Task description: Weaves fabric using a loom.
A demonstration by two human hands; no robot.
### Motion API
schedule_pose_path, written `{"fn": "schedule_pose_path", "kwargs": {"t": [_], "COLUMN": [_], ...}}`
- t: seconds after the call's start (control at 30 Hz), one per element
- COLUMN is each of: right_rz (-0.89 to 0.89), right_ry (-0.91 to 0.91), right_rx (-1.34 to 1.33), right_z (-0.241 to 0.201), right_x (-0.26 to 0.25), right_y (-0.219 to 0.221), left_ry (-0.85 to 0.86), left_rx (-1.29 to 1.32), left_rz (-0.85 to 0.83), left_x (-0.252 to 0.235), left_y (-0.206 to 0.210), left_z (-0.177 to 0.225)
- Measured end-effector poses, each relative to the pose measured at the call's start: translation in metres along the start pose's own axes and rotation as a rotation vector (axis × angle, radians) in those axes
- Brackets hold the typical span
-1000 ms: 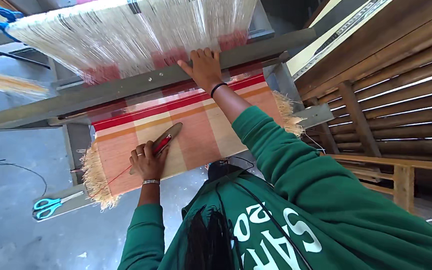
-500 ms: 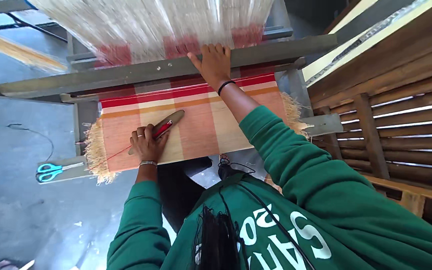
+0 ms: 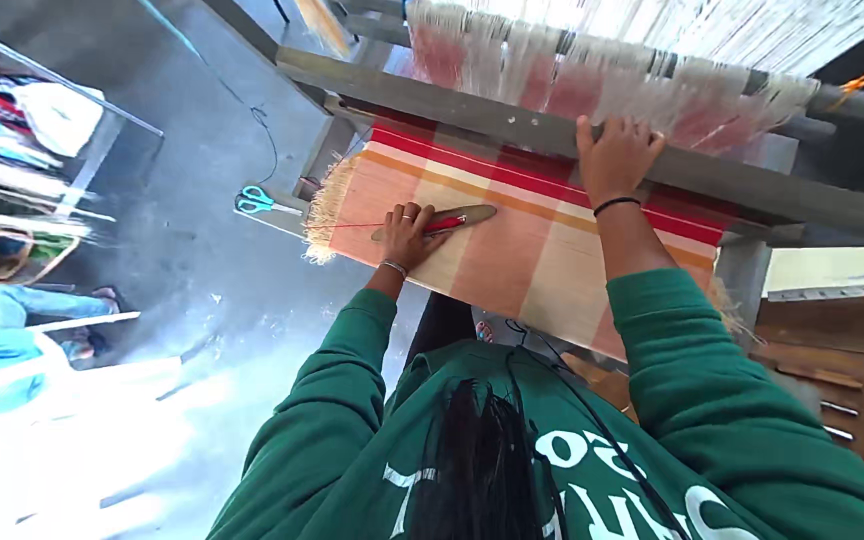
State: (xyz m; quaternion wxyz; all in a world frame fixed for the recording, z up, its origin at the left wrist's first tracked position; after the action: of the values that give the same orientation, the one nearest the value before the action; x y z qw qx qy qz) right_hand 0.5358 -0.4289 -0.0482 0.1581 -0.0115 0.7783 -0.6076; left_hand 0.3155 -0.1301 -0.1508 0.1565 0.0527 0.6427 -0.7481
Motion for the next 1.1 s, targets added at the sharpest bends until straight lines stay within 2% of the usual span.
{"fn": "schedule_pose_path", "kwargs": {"t": [0.17,0.33,0.63,0.77,0.9,1.0,1.1], "right_rz": [-0.043,-0.154,-0.057,-0.060,-0.065,-0.062,-0.066], "right_ry": [-0.014,-0.051,0.030,-0.028,-0.054,-0.040,-0.028], "right_rx": [-0.032,-0.085,-0.007,-0.020,0.000,0.023,0.016], "right_z": [0.002,-0.005,-0.006,-0.005,-0.008,-0.006,-0.005], "right_x": [-0.007,0.044,0.037,0.045,0.051,0.048,0.041], "right_y": [-0.002,-0.010,-0.004,-0.003,-0.007,-0.006,-0.001], "left_ry": [-0.003,0.019,0.010,0.012,0.023,0.087,0.068], "left_rx": [0.008,0.018,-0.021,-0.031,0.000,0.008,-0.009], "left_rz": [0.014,0.032,0.027,0.023,-0.061,-0.127,-0.101], "left_x": [-0.001,0.000,-0.003,-0.001,-0.004,-0.017,-0.034], "left_y": [0.003,0.000,0.002,0.001,-0.003,-0.008,-0.021], "left_z": [-0.002,-0.001,-0.002,0.000,0.003,0.005,0.003]}}
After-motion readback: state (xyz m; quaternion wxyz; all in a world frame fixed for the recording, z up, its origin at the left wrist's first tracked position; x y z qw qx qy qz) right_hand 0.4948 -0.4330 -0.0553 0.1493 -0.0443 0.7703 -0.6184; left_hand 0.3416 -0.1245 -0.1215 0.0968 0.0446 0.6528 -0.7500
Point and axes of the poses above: each hand's wrist, its own x-axis away from the middle knuckle, its own y-axis out of the palm, z = x × y, the point moved 8 cm from there along -x, towards the middle knuckle, and after that the axes turned 7 degrees about -y, right-handed, at the moved point
